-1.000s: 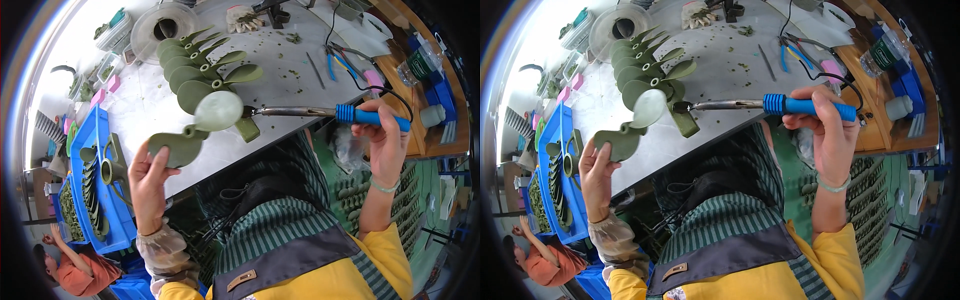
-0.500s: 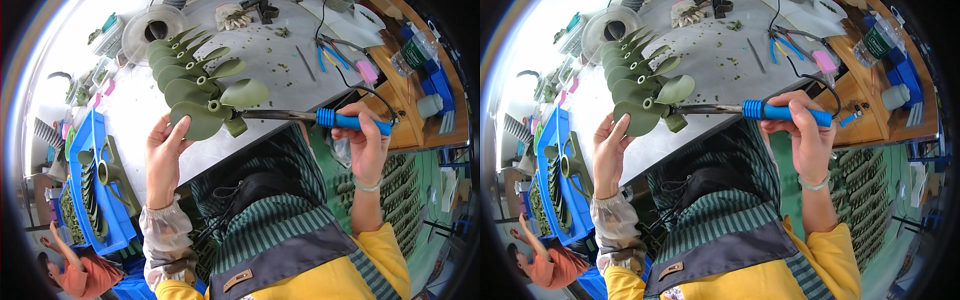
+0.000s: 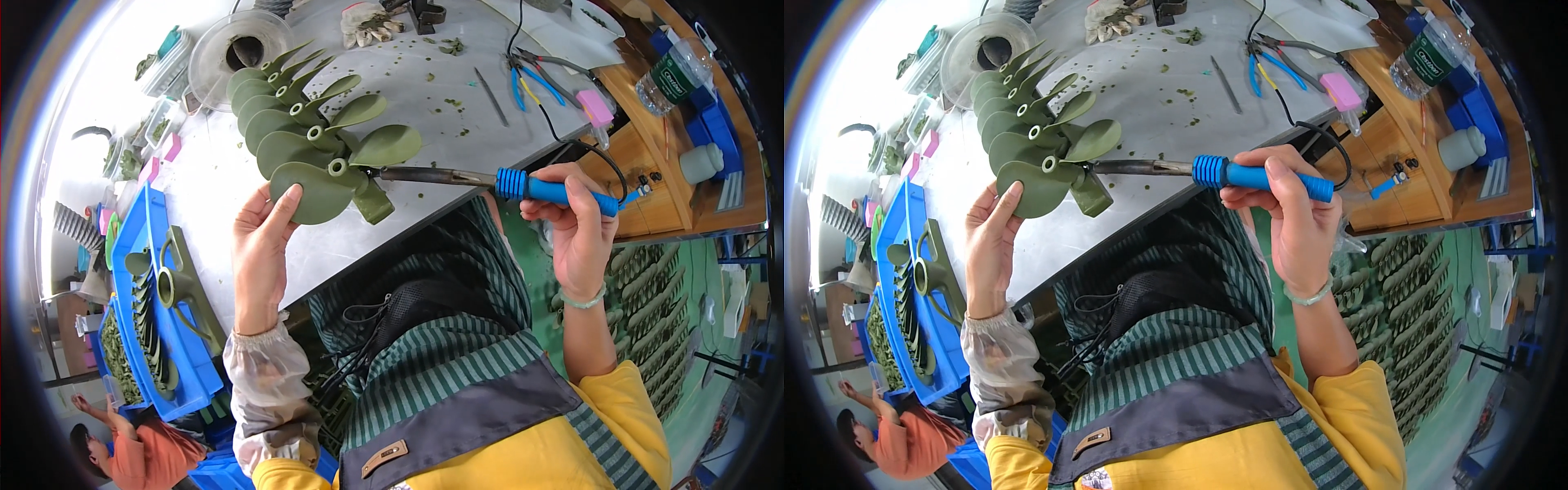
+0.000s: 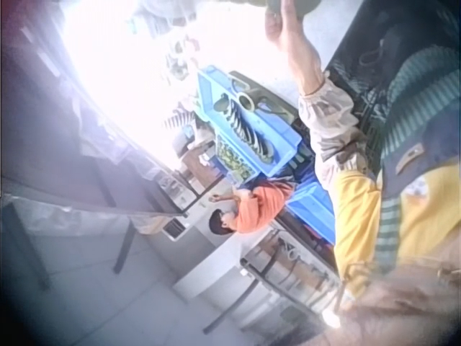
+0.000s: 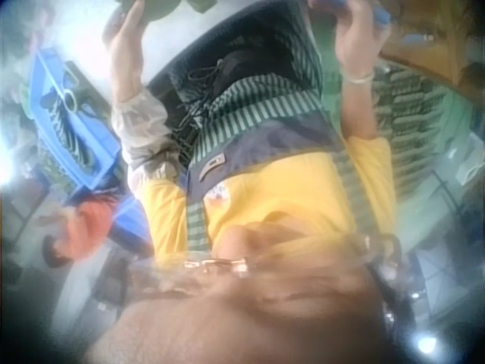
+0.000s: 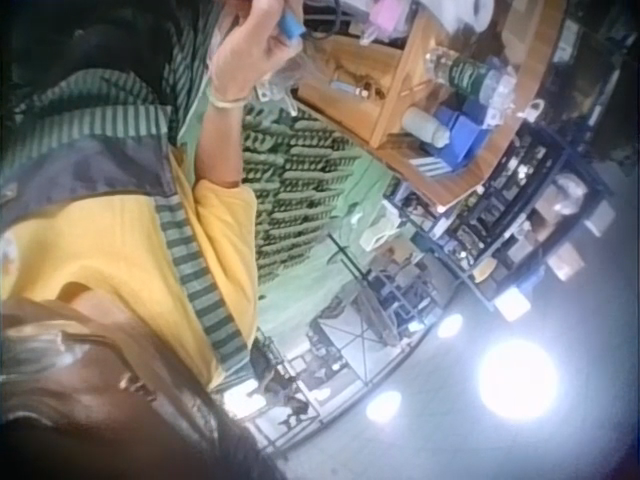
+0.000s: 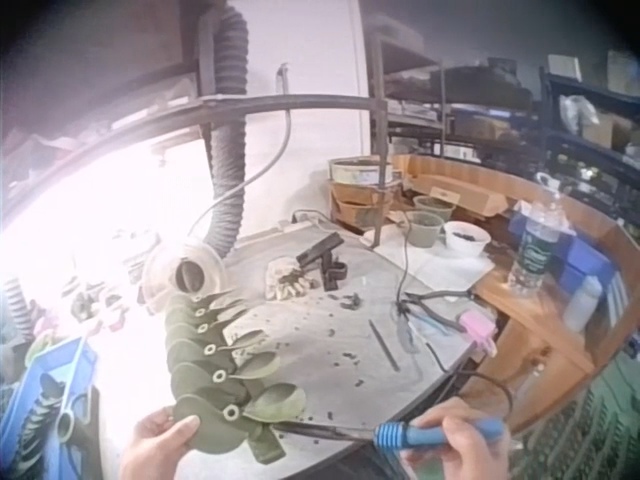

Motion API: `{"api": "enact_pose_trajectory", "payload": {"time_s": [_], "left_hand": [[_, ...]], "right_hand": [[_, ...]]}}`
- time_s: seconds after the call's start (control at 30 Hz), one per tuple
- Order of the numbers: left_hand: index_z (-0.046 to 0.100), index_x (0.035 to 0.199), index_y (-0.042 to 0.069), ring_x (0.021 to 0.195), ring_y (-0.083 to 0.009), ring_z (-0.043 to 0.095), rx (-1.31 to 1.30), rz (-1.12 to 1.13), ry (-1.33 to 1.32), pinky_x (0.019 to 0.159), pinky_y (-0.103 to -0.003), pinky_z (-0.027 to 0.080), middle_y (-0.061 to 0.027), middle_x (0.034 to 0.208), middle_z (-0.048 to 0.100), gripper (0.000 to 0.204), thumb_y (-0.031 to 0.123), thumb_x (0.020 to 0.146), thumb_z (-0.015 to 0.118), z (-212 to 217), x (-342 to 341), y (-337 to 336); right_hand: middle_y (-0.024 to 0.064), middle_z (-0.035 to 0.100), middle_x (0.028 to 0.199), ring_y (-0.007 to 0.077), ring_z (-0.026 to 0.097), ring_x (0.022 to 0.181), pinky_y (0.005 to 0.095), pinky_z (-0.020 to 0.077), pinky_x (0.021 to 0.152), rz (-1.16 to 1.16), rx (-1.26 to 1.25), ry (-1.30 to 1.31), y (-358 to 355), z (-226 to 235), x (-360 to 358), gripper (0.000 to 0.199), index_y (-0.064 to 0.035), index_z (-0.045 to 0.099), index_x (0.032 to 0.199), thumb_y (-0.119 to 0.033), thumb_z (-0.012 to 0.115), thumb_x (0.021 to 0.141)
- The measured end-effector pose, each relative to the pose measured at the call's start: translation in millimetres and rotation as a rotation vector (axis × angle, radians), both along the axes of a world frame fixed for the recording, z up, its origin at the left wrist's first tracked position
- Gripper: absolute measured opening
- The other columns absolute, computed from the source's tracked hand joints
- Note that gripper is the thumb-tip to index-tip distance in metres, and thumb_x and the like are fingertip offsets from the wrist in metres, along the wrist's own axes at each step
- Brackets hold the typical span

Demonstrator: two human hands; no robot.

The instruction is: The person picks up a green plastic part from a bin and places it onto a metal fixture. Using a soldering iron, they apply heat to weld together multiple green components along the fixture before picking up the finished assembly and placing it on the floor.

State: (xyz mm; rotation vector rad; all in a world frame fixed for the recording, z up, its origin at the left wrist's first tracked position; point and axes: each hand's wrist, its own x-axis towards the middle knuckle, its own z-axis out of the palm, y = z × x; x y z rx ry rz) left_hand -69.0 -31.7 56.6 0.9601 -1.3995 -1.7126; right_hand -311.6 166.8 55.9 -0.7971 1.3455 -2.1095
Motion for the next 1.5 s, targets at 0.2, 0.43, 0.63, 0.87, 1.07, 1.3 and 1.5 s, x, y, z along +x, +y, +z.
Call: {"api": "enact_pose_trajectory", "payload": {"time_s": [0.2, 0.43, 0.63, 0.87, 1.07, 1.3, 1.5], "left_hand": [[0.062, 0.107, -0.001, 0.087, -0.0124, 0.064, -0.010, 0.005, -0.001, 0.081, -0.027, 0.049, -0.0077, 0.096, 0.068, 0.022, 0.012, 0.089, 0.063, 1.1, -1.9, -1.2], [0.062, 0.107, -0.001, 0.086, -0.0129, 0.065, -0.018, 0.003, -0.004, 0.081, -0.027, 0.050, -0.0079, 0.096, 0.068, 0.022, 0.012, 0.089, 0.063, 1.7, -3.0, -3.0], [0.062, 0.107, -0.001, 0.086, -0.0130, 0.065, -0.011, 0.003, -0.006, 0.081, -0.027, 0.050, -0.0080, 0.096, 0.068, 0.022, 0.011, 0.088, 0.063, 1.0, -2.3, -3.9], [0.062, 0.107, -0.001, 0.087, -0.0126, 0.064, -0.009, 0.003, -0.006, 0.081, -0.027, 0.050, -0.0078, 0.097, 0.068, 0.023, 0.011, 0.088, 0.064, 0.5, -2.9, -4.1], [0.062, 0.107, -0.001, 0.087, -0.0128, 0.064, -0.015, -0.004, -0.010, 0.081, -0.027, 0.050, -0.0078, 0.097, 0.068, 0.023, 0.011, 0.088, 0.063, 0.0, -2.4, -4.9], [0.062, 0.108, -0.002, 0.088, -0.0136, 0.065, -0.014, -0.028, -0.007, 0.083, -0.026, 0.052, -0.0088, 0.099, 0.067, 0.020, 0.007, 0.090, 0.059, 0.1, -2.4, -6.9], [0.062, 0.107, -0.002, 0.086, -0.0131, 0.065, -0.018, -0.024, -0.007, 0.081, -0.027, 0.050, -0.0082, 0.097, 0.068, 0.022, 0.010, 0.089, 0.063, -0.2, -2.1, -7.9]], "right_hand": [[0.0143, 0.064, 0.083, 0.0204, 0.066, 0.066, 0.0283, 0.0568, 0.063, 0.017, 0.009, -0.012, 0.7, 1.9, 0.4, 0.030, 0.0113, 0.061, 0.091, -0.015, 0.046, 0.094], [0.0143, 0.064, 0.082, 0.0204, 0.066, 0.066, 0.0286, 0.0567, 0.063, 0.032, 0.023, -0.038, 2.2, 2.0, 1.1, 0.031, 0.0114, 0.061, 0.091, -0.016, 0.047, 0.094], [0.0137, 0.064, 0.083, 0.0198, 0.066, 0.067, 0.0282, 0.0566, 0.064, 0.030, 0.040, -0.071, -0.4, -1.3, -0.6, 0.030, 0.0102, 0.062, 0.092, -0.016, 0.047, 0.094], [0.0132, 0.064, 0.083, 0.0194, 0.066, 0.067, 0.0276, 0.0566, 0.064, -0.001, 0.026, -0.067, -3.9, -3.9, -3.5, 0.030, 0.0095, 0.062, 0.091, -0.017, 0.047, 0.095], [0.0138, 0.064, 0.082, 0.0196, 0.066, 0.066, 0.0277, 0.0564, 0.064, 0.010, 0.036, -0.052, -0.9, 0.0, -1.5, 0.031, 0.0105, 0.061, 0.091, -0.016, 0.046, 0.094], [0.0140, 0.063, 0.082, 0.0198, 0.066, 0.065, 0.0283, 0.0563, 0.062, 0.021, 0.048, -0.041, 1.7, 2.9, 1.2, 0.032, 0.0117, 0.061, 0.091, -0.017, 0.047, 0.094], [0.0134, 0.064, 0.082, 0.0200, 0.066, 0.066, 0.0285, 0.0566, 0.063, 0.026, 0.055, -0.049, 2.2, 1.5, 0.7, 0.031, 0.0111, 0.061, 0.092, -0.017, 0.047, 0.094]]}}
